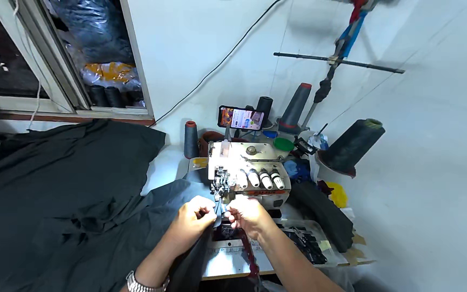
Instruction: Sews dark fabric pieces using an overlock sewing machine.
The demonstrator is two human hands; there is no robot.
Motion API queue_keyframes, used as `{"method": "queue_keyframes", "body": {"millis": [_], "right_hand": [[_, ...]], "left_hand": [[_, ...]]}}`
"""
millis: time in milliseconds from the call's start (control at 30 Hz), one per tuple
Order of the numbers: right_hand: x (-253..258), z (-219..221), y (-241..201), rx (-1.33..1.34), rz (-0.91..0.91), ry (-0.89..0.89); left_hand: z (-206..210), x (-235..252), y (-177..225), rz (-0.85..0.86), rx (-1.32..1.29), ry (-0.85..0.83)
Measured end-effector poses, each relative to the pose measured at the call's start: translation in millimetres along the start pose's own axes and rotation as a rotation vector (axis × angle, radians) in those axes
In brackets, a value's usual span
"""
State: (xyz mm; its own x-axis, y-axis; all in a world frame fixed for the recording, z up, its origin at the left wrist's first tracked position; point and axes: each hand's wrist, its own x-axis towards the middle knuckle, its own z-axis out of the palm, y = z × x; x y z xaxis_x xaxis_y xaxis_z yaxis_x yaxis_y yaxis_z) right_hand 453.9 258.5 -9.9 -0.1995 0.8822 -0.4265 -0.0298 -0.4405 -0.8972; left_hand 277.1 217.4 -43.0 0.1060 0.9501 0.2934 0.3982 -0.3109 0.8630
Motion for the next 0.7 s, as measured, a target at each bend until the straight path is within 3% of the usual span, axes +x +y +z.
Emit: {"method": "queue_keyframes", "body": {"millis": [100,433,700], "right_hand": [[0,5,-2,-0.038,0.036,0.002],[9,19,2,-0.045,0.042,0.105],[13,25,10,0.004,-0.062,0.163]], "left_hand": [[-9,7,2,-0.073,-0.146,-0.072],[-2,3,-2,-0.015,-0.162,-0.030],[1,1,-3,-0.006,-0.146,-0.001]]}}
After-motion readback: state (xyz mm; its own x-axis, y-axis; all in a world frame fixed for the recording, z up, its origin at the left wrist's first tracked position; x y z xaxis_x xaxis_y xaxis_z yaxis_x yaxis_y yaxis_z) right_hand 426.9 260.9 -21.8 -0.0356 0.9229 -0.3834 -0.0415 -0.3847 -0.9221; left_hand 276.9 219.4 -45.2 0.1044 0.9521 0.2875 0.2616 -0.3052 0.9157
